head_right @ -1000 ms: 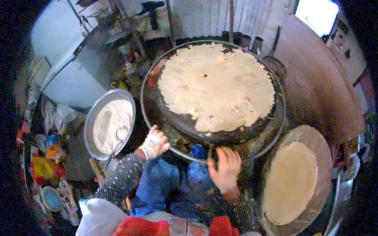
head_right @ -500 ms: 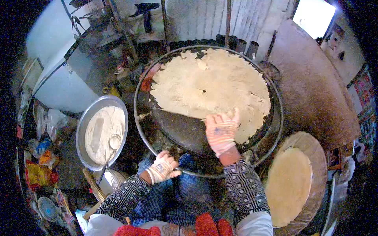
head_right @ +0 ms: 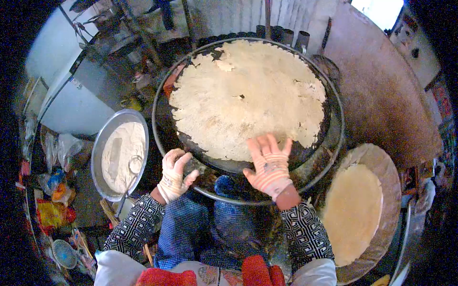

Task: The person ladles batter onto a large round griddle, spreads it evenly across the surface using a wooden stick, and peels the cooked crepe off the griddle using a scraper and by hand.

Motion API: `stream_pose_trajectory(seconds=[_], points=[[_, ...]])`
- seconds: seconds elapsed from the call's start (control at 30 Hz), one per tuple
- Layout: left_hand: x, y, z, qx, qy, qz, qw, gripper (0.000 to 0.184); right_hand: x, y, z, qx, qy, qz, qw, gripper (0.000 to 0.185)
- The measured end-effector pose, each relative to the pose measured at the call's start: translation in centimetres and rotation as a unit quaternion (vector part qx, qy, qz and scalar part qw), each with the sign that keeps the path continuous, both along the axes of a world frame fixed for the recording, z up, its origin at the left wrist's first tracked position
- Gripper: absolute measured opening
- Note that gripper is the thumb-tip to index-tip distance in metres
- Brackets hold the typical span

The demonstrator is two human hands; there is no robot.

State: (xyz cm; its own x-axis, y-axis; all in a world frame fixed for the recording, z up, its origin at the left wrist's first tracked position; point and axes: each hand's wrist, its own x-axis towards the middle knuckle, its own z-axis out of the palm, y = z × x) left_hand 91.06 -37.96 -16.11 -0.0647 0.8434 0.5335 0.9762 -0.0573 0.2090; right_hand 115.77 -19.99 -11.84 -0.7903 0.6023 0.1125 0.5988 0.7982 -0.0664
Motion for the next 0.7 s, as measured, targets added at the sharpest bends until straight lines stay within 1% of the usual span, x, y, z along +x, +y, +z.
stream_pose_trajectory(seconds=[0.07, 0.1, 0.13, 0.2, 0.23, 0.27, 0.33, 0.37, 0.47, 0.5, 0.53, 0.57, 0.63, 0.67, 0.7], points=[[0.8, 1.4, 0.7, -0.001, 0.011, 0.000, 1.000, 0.071, -0.3, 0.4, -1.8, 0.009, -0.055, 0.007, 0.998, 0.077], [0.7, 2.3, 0.5, -0.017, 0.019, -0.003, 1.000, 0.080, -0.6, 0.9, -2.5, 0.011, -0.053, 0.006, 0.999, 0.057], [0.9, 3.4, 1.0, -0.011, 0.033, -0.002, 0.999, 0.091, -1.0, 1.9, -3.2, 0.010, -0.081, -0.005, 0.997, 0.049], [1.7, 6.0, 3.1, -0.124, 0.033, -0.001, 0.992, 0.102, -1.8, 3.9, -4.8, 0.008, -0.137, -0.023, 0.990, 0.034], [2.1, 7.2, 3.6, -0.165, 0.034, 0.008, 0.986, 0.108, -1.4, 4.4, -5.1, 0.079, -0.064, -0.011, 0.995, 0.018], [2.3, 8.3, 4.1, -0.190, 0.051, -0.006, 0.980, 0.105, -1.1, 5.2, -5.1, 0.057, -0.050, -0.034, 0.997, 0.017], [2.4, 10.5, 3.9, -0.211, 0.076, -0.041, 0.974, 0.093, -0.8, 6.5, -3.3, 0.011, -0.022, -0.076, 0.997, 0.014], [2.3, 11.4, 3.8, -0.163, 0.082, -0.058, 0.981, 0.058, 0.0, 7.1, -3.0, 0.066, 0.041, -0.047, 0.996, 0.009], [2.3, 15.9, 5.8, -0.106, 0.156, -0.013, 0.982, 0.021, 1.5, 9.9, -2.6, 0.150, 0.170, -0.008, 0.974, 0.007], [2.5, 17.0, 7.4, -0.077, 0.167, -0.016, 0.983, 0.012, 1.3, 9.9, 0.3, 0.138, 0.102, -0.032, 0.985, 0.008], [2.7, 18.1, 9.1, -0.049, 0.179, -0.018, 0.982, 0.004, 1.9, 11.1, -0.3, 0.136, 0.202, -0.024, 0.970, 0.011], [2.6, 19.2, 9.8, 0.003, 0.194, -0.034, 0.980, 0.004, 2.1, 11.5, 0.5, 0.148, 0.225, -0.024, 0.963, 0.011], [3.2, 20.2, 11.9, 0.012, 0.222, -0.025, 0.975, 0.007, 2.6, 11.5, 2.6, 0.155, 0.293, -0.023, 0.943, 0.011], [3.6, 20.3, 13.3, 0.016, 0.236, -0.022, 0.971, 0.009, 2.9, 11.8, 3.5, 0.148, 0.306, -0.019, 0.940, 0.012], [4.3, 19.9, 14.6, 0.022, 0.241, -0.020, 0.970, 0.010, 3.3, 11.9, 3.9, 0.163, 0.312, -0.010, 0.936, 0.017]])
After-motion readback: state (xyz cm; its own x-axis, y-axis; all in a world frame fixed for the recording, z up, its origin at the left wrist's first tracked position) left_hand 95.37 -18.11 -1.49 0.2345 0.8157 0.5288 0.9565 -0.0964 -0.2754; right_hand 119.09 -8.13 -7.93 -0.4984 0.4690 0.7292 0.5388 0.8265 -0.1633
